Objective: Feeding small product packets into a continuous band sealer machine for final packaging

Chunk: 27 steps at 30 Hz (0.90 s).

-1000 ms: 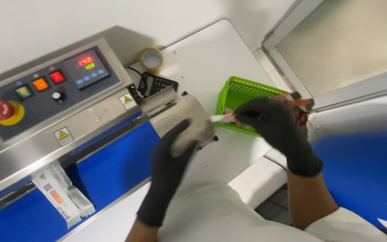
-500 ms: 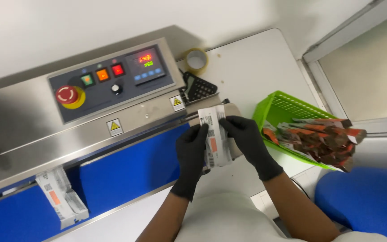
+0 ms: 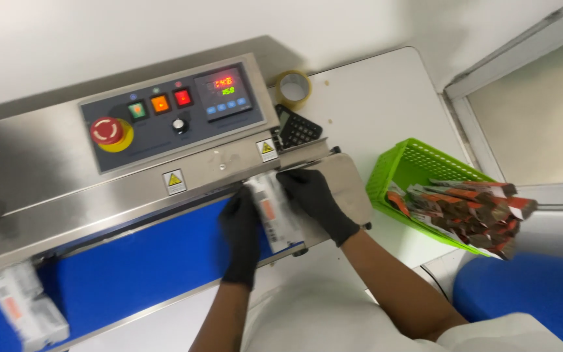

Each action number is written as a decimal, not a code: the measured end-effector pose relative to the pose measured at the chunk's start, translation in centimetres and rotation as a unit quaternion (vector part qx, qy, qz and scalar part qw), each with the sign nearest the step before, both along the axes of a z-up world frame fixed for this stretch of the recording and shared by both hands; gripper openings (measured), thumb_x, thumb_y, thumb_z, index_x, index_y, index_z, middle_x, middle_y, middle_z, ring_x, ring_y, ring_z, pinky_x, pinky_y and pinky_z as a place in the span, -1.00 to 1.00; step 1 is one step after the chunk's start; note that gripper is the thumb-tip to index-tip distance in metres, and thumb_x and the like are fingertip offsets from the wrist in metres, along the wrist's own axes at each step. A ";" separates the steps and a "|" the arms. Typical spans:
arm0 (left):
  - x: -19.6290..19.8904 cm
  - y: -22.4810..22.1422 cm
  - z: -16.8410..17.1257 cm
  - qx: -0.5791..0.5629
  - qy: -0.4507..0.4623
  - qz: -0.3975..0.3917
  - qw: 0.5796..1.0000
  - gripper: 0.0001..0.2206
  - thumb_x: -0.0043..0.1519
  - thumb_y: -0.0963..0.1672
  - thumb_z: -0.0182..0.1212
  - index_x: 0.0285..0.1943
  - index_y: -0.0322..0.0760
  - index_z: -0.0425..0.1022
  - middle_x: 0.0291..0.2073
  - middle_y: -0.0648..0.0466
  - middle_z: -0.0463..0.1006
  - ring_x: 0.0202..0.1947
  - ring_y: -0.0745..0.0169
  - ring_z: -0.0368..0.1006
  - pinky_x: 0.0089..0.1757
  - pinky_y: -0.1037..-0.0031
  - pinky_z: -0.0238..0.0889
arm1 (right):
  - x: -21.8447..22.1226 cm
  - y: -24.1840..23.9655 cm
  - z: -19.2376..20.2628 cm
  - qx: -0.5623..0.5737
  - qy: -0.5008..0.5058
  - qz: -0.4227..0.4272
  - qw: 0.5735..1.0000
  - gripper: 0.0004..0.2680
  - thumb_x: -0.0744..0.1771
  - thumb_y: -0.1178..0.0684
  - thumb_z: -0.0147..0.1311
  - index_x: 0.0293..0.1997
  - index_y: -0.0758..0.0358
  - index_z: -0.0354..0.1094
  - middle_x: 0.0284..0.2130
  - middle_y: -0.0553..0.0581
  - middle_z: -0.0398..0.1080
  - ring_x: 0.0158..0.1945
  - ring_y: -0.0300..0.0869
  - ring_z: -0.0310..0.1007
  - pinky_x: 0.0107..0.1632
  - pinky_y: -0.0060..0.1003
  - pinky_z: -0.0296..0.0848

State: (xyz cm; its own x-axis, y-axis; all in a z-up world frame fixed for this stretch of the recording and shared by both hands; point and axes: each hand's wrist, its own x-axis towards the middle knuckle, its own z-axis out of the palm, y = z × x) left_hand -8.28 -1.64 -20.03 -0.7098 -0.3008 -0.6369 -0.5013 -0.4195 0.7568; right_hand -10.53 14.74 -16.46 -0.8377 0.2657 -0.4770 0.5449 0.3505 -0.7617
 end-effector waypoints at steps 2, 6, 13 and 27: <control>1.7 -2.2 -1.6 -0.013 0.052 0.055 0.997 -0.74 0.17 -0.20 0.46 -0.01 -0.45 0.59 -0.29 -0.19 0.60 -0.32 0.17 0.49 -0.15 0.33 0.45 | 1.5 0.6 2.7 -0.089 0.031 -0.034 0.995 -0.69 0.28 -0.25 0.34 -0.02 0.09 0.60 -0.23 0.20 0.62 -0.21 -0.11 0.64 -0.13 -0.20 0.62; 5.0 -6.7 4.3 -0.224 0.106 -0.064 0.967 -0.74 0.23 -0.13 0.34 0.10 -0.20 0.62 0.00 0.05 0.66 0.01 0.32 0.56 0.04 0.48 0.41 | 4.7 9.8 2.1 0.045 0.155 -0.038 0.986 -0.77 0.30 -0.09 0.25 0.01 0.04 0.60 -0.16 -0.02 0.65 -0.12 -0.42 0.54 -0.08 -0.45 0.53; 7.1 -4.8 10.0 -0.121 0.126 -0.010 0.985 -0.76 0.37 -0.14 0.20 0.19 -0.26 0.53 0.01 0.00 0.65 -0.10 0.29 0.63 -0.07 0.58 0.53 | 11.7 21.4 -2.6 0.394 0.131 0.075 0.907 -0.62 0.12 -0.15 0.46 -0.07 0.12 0.58 -0.22 0.18 0.57 -0.15 0.05 0.57 -0.09 -0.07 0.46; 6.0 5.7 14.4 -0.239 0.339 -0.346 0.842 -0.61 0.25 -0.20 0.39 0.27 -0.33 0.50 0.12 -0.30 0.54 0.17 -0.36 0.44 0.15 -0.04 0.29 | 12.5 12.8 17.4 0.246 0.318 0.160 0.902 -0.95 0.33 0.20 0.25 -0.16 0.24 0.54 -0.32 0.29 0.54 -0.15 0.22 0.56 -0.11 0.02 0.52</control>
